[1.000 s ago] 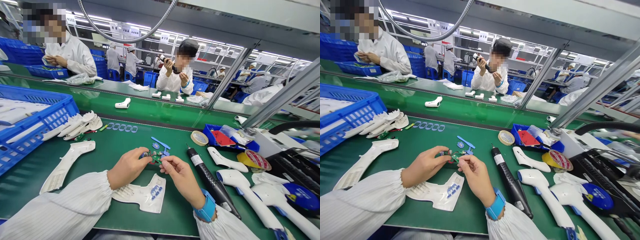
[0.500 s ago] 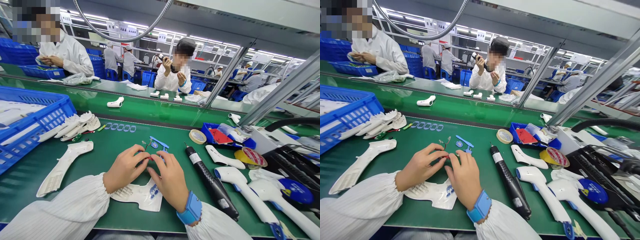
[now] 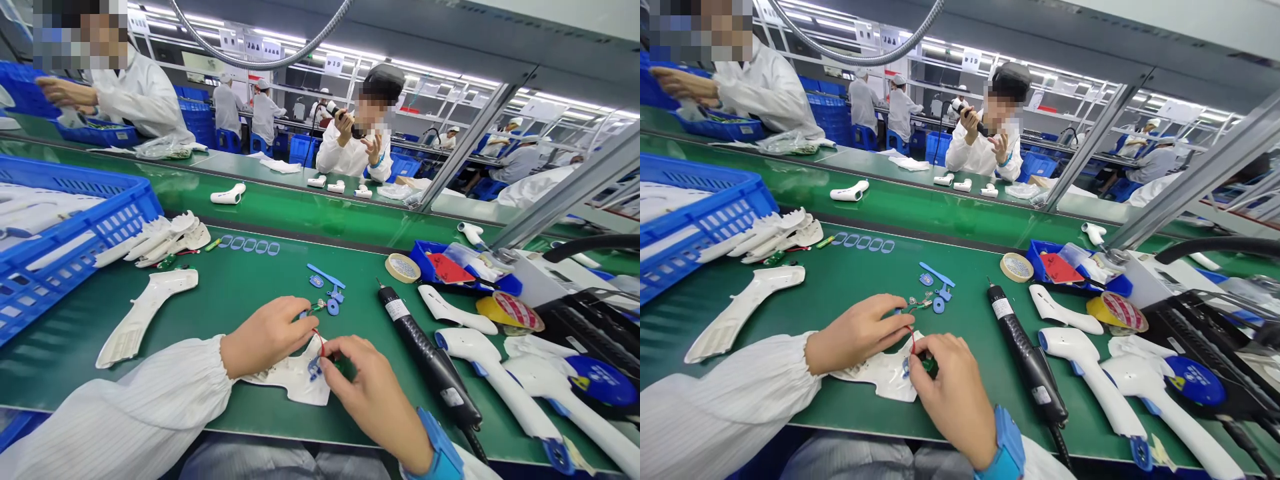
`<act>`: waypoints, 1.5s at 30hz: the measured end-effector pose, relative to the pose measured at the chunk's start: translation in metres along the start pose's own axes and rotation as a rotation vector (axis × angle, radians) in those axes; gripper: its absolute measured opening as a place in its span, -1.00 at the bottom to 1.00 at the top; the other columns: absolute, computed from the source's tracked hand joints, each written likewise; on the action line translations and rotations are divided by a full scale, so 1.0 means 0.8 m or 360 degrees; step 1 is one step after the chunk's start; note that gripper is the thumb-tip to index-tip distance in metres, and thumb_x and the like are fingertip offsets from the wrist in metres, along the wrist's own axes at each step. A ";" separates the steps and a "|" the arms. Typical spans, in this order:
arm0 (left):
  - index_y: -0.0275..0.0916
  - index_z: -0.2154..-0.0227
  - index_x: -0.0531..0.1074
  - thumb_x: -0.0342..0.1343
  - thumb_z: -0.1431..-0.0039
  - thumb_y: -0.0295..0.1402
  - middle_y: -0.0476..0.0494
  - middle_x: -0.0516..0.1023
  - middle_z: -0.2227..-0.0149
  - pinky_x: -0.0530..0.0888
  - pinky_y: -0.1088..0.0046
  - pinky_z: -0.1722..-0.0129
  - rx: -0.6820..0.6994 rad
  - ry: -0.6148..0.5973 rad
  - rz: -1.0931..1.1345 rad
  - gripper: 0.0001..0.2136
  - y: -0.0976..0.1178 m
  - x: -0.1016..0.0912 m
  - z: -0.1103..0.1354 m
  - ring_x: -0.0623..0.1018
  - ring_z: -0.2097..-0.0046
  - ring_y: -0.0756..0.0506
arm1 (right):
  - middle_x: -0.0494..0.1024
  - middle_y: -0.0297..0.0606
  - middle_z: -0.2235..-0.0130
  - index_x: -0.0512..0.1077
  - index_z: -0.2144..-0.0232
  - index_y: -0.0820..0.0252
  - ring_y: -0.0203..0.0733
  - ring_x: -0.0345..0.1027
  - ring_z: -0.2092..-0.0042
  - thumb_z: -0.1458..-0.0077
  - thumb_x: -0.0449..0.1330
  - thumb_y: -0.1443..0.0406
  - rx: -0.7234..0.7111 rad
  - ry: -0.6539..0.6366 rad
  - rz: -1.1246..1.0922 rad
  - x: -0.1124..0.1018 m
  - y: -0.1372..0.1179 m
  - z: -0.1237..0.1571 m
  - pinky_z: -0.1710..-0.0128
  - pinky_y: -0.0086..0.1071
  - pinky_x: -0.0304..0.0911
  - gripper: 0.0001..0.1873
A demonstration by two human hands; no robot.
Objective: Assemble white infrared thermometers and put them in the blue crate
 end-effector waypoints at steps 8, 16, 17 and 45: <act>-0.23 0.16 0.37 -0.08 -0.19 -0.33 -0.24 0.38 0.12 0.45 0.33 0.17 -0.0284 -0.0404 0.0408 -0.78 -0.006 0.020 0.018 0.45 0.15 -0.11 | 0.44 -0.33 0.33 0.31 0.35 0.12 -0.18 0.26 0.27 -0.15 0.02 0.36 -0.0135 -0.0130 0.0133 0.008 0.014 -0.003 0.25 -0.27 0.15 -0.92; -0.22 0.12 0.28 -0.12 -0.19 -0.44 -0.22 0.29 0.07 0.45 0.40 0.21 -0.0596 -0.0394 0.0649 -0.78 0.001 0.034 0.015 0.45 0.23 -0.03 | 0.37 -0.26 0.23 0.30 0.39 0.14 -0.15 0.22 0.14 -0.09 0.09 0.40 -0.0282 0.0003 0.0079 -0.015 0.023 -0.020 0.16 -0.26 0.20 -0.93; -0.22 0.13 0.29 -0.13 -0.19 -0.45 -0.22 0.28 0.08 0.45 0.40 0.21 -0.0589 -0.0379 0.0645 -0.79 0.003 0.033 0.013 0.44 0.22 -0.04 | 0.36 -0.25 0.22 0.30 0.41 0.14 -0.14 0.21 0.14 -0.08 0.12 0.38 -0.0267 0.0059 0.0113 -0.015 0.024 -0.018 0.17 -0.25 0.21 -0.94; -0.24 0.17 0.27 -0.07 -0.02 -0.59 -0.15 0.29 0.17 0.37 0.38 0.15 -0.0623 -0.0256 0.0834 -0.71 0.005 0.027 0.014 0.35 0.16 -0.06 | 0.49 -0.33 0.17 0.34 0.23 0.06 -0.11 0.25 -0.01 -0.12 0.07 0.39 -0.0358 0.0388 0.0278 -0.002 0.031 0.010 0.04 -0.14 0.22 -0.82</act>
Point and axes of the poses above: each hand's wrist, its own z-axis away from the middle knuckle, its own x-axis out of the palm, y = z × x, the point moved 6 cm from there along -z, towards the middle knuckle
